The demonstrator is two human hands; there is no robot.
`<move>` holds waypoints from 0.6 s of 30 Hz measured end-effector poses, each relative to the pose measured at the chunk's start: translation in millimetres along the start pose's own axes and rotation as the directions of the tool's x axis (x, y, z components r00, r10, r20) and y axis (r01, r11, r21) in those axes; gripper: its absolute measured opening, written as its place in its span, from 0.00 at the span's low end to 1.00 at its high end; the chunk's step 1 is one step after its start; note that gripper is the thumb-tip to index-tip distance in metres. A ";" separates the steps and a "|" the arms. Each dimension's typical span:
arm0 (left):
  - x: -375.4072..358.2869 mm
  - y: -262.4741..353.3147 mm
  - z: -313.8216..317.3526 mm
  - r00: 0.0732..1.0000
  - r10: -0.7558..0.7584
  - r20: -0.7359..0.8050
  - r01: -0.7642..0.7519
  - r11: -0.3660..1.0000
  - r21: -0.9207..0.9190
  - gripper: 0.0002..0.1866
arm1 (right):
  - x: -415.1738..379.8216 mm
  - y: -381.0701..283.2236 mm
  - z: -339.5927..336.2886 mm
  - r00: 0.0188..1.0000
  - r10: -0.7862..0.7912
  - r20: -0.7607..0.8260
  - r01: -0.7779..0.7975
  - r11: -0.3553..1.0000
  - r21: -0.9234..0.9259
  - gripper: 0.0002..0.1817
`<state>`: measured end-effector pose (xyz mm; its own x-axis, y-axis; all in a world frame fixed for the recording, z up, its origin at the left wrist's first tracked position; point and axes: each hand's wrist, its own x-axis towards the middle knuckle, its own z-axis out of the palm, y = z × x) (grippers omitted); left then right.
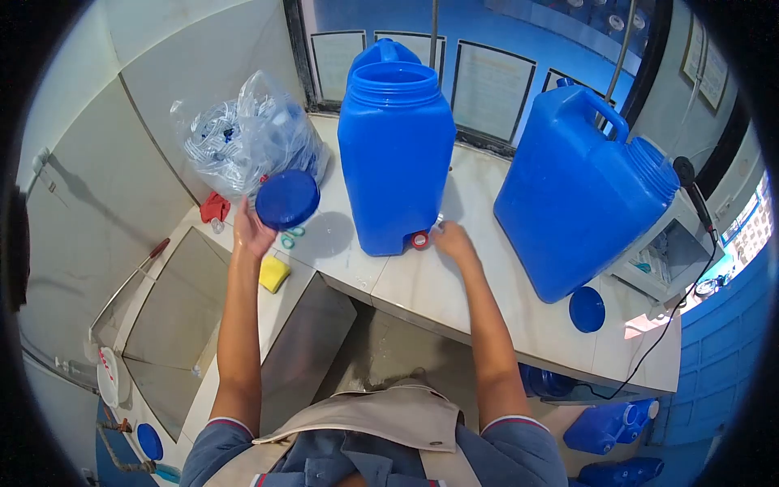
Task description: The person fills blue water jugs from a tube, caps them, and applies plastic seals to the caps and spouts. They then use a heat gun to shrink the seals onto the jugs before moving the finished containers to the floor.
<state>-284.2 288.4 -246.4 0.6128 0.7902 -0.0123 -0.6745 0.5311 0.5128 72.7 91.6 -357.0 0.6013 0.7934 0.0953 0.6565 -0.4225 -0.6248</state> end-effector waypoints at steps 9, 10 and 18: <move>72.2 -6.8 220.1 0.956 0.202 0.214 -0.240 0.955 0.173 0.18 | 54.3 -165.6 -177.7 0.663 -0.300 -0.685 0.679 0.627 0.383 0.20; 80.3 -15.1 237.3 0.960 0.200 0.194 -0.268 0.855 0.444 0.19 | 60.3 -184.7 -189.5 0.624 -0.362 -0.692 0.745 0.541 0.389 0.22; 99.4 -52.8 255.5 0.894 0.241 0.377 -0.435 0.270 0.859 0.21 | 92.5 -219.4 -188.2 0.625 -0.702 -0.341 0.778 0.595 0.202 0.21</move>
<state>-82.5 260.7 -55.4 0.5406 0.7192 0.4364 -0.0947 -0.4634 0.8811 70.1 175.2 -65.3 0.0704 0.6429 0.7627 0.7663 0.4546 -0.4540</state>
